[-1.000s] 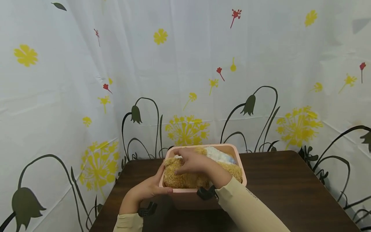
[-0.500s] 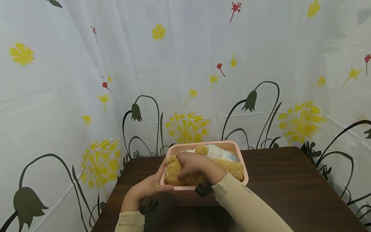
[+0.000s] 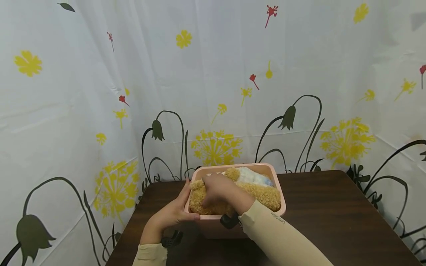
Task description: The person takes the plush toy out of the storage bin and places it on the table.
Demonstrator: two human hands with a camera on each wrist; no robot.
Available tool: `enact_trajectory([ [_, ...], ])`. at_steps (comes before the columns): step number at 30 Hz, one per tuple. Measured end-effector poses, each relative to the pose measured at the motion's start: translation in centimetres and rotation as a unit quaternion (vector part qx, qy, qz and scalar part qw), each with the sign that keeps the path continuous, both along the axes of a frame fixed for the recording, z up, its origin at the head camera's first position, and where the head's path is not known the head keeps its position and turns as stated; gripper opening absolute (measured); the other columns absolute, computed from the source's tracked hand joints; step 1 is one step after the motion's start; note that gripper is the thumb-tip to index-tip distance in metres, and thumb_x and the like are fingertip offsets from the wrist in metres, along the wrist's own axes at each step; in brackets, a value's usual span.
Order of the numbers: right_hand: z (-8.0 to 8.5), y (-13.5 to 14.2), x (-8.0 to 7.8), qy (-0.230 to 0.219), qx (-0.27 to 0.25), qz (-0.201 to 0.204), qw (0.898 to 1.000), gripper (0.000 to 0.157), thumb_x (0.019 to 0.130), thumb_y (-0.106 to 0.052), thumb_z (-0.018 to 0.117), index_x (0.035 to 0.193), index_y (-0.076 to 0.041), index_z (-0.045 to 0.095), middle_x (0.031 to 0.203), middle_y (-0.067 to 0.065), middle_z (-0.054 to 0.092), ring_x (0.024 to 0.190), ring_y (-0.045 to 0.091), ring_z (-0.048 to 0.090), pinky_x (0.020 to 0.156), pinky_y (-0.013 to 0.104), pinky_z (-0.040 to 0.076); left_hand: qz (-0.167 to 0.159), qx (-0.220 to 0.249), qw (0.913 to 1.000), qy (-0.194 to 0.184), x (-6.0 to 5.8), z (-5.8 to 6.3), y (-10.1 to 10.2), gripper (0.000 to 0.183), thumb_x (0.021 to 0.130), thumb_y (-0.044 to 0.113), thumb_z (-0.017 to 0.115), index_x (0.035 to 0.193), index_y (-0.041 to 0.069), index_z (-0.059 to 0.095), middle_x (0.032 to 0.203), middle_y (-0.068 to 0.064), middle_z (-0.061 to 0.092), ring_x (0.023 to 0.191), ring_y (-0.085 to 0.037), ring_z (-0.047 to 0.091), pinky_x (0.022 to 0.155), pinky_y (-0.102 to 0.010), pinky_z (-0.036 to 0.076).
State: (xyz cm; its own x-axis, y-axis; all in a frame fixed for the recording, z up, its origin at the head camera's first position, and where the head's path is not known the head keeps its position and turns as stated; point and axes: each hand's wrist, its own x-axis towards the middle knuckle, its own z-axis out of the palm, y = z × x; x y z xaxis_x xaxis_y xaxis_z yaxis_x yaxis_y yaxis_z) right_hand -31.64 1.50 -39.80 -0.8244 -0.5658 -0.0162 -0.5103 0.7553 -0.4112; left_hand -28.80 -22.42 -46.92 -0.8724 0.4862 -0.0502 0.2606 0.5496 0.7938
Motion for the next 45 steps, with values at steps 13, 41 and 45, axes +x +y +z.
enact_trajectory([
  [13, 4.9, 3.8, 3.1, 0.141, -0.065, -0.037, 0.987, 0.075, 0.078, -0.037, 0.098, 0.133, -0.015, 0.053, 0.085, -0.004, 0.065, 0.068, 0.015, 0.06, 0.064, 0.037, 0.05, 0.013, -0.014, 0.9998, -0.003, 0.1, -0.1, 0.1, 0.124, 0.097, 0.063, 0.076, 0.173, 0.03, -0.017, 0.181, 0.0, -0.025, 0.17, -0.039, -0.006, 0.132, -0.069, 0.018],
  [41, 6.9, 16.8, 10.3, 0.35, -0.394, -0.121, 0.841, 0.066, 0.079, 0.013, 0.091, 0.137, -0.015, 0.076, 0.14, -0.001, 0.06, 0.13, 0.01, 0.057, 0.1, 0.018, 0.046, 0.075, 0.062, 0.9952, 0.007, -5.5, -0.7, 1.6, 0.068, 0.118, 0.036, 0.044, 0.178, 0.024, 0.013, 0.185, -0.012, 0.011, 0.17, -0.04, 0.012, 0.133, -0.065, 0.02],
  [45, 7.5, 17.5, 11.0, 0.361, -0.431, -0.125, 0.817, 0.071, 0.073, 0.019, 0.09, 0.137, -0.008, 0.075, 0.138, -0.007, 0.058, 0.129, 0.011, 0.057, 0.103, 0.019, 0.044, 0.097, 0.108, 0.989, -0.029, -6.7, -0.7, 1.9, 0.071, 0.117, 0.05, 0.045, 0.177, 0.028, 0.015, 0.184, -0.013, 0.013, 0.168, -0.043, 0.02, 0.127, -0.065, 0.035],
])
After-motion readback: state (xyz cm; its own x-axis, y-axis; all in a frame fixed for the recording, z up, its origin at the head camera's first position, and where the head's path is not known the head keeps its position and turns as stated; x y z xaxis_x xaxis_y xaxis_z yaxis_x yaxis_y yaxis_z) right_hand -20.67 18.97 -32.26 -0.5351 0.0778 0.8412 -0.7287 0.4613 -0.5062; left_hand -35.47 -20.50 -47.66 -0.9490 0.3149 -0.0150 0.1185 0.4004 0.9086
